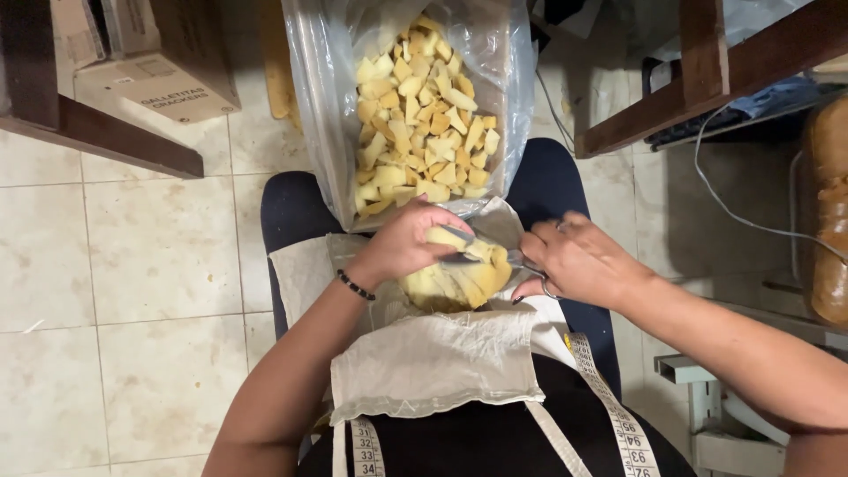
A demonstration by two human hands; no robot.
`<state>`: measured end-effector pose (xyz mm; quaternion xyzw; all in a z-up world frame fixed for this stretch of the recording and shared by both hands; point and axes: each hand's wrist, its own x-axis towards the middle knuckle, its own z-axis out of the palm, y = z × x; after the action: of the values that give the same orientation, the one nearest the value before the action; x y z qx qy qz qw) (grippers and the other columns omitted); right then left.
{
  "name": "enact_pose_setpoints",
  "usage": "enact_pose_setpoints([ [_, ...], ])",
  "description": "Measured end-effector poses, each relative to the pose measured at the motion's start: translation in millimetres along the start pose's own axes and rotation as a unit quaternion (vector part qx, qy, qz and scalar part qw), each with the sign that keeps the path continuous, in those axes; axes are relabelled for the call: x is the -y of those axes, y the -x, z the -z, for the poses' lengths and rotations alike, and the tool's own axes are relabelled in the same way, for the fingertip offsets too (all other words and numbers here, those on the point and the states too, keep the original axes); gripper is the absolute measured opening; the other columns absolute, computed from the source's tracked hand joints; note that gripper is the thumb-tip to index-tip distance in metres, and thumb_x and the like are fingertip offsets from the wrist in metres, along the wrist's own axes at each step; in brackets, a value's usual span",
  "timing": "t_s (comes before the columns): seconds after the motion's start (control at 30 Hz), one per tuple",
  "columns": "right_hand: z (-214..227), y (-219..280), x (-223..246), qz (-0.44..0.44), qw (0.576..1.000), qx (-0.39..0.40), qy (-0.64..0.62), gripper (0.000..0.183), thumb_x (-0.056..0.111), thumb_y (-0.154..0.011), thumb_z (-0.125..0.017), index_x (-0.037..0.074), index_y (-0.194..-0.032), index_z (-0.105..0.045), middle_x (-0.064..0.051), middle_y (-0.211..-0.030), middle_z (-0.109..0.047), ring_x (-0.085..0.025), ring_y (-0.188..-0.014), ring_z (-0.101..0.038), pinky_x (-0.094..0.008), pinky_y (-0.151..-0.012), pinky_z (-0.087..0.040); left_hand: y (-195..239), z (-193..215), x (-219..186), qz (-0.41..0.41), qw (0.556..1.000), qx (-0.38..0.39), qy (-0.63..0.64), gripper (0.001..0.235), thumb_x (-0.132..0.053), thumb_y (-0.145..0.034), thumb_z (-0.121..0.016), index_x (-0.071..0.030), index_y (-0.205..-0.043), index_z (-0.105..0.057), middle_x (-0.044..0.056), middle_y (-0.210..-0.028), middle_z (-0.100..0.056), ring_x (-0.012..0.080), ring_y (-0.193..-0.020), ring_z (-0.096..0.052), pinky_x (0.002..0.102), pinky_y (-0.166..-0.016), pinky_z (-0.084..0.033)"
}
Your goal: Cutting a large block of yellow foam into smaller pieces using scissors and collecting them in a plastic bag.
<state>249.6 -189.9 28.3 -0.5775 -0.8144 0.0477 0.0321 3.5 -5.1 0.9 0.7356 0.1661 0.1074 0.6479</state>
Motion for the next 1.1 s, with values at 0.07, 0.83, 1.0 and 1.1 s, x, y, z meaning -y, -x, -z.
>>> enact_pose_setpoints([
  [0.07,9.0,-12.6,2.0,0.019,0.996,0.011,0.087,0.082,0.092,-0.07,-0.052,0.016,-0.1,-0.057,-0.005,-0.083,-0.06,-0.024,-0.077,-0.067,-0.04,-0.081,-0.047,-4.2,-2.6,2.4,-0.01,1.0,0.005,-0.004,0.034,-0.008,-0.076,-0.083,-0.007,-0.109,-0.076,0.014,-0.089,-0.073,0.0324,-0.101,-0.066,0.061,-0.123,-0.011],
  [0.83,18.7,-26.4,-6.9,-0.08,0.988,0.132,-0.011,0.064,0.08,-0.077,-0.058,0.018,-0.093,-0.057,-0.002,-0.078,-0.059,-0.025,-0.07,-0.069,-0.041,-0.08,-0.053,-68.8,25.2,-78.1,0.045,0.93,0.208,-0.298,0.047,-0.035,-0.103,-0.039,-0.004,-0.133,-0.058,0.016,-0.109,-0.065,0.0333,-0.1,-0.063,0.05,-0.1,-0.043],
  [1.0,42.2,-1.4,3.0,-0.221,0.93,0.17,-0.241,0.048,0.056,-0.076,-0.08,0.015,-0.093,-0.06,-0.011,-0.077,-0.064,-0.041,-0.081,-0.071,-0.051,-0.074,-0.053,-64.4,53.3,-42.3,-0.093,0.958,0.072,-0.26,0.044,-0.023,-0.105,-0.043,0.009,-0.129,-0.06,0.035,-0.102,-0.068,0.056,-0.097,-0.063,0.066,-0.088,-0.047],
  [1.1,43.7,12.7,25.9,-0.219,0.864,0.083,-0.445,0.035,0.033,-0.081,-0.083,0.01,-0.098,-0.064,-0.01,-0.071,-0.064,-0.034,-0.067,-0.072,-0.042,-0.058,-0.056,-43.5,55.1,-35.1,0.069,0.972,0.219,-0.05,0.054,-0.042,-0.108,-0.034,-0.008,-0.091,-0.071,0.011,-0.079,-0.072,0.0215,-0.083,-0.068,0.039,-0.083,-0.052],
])
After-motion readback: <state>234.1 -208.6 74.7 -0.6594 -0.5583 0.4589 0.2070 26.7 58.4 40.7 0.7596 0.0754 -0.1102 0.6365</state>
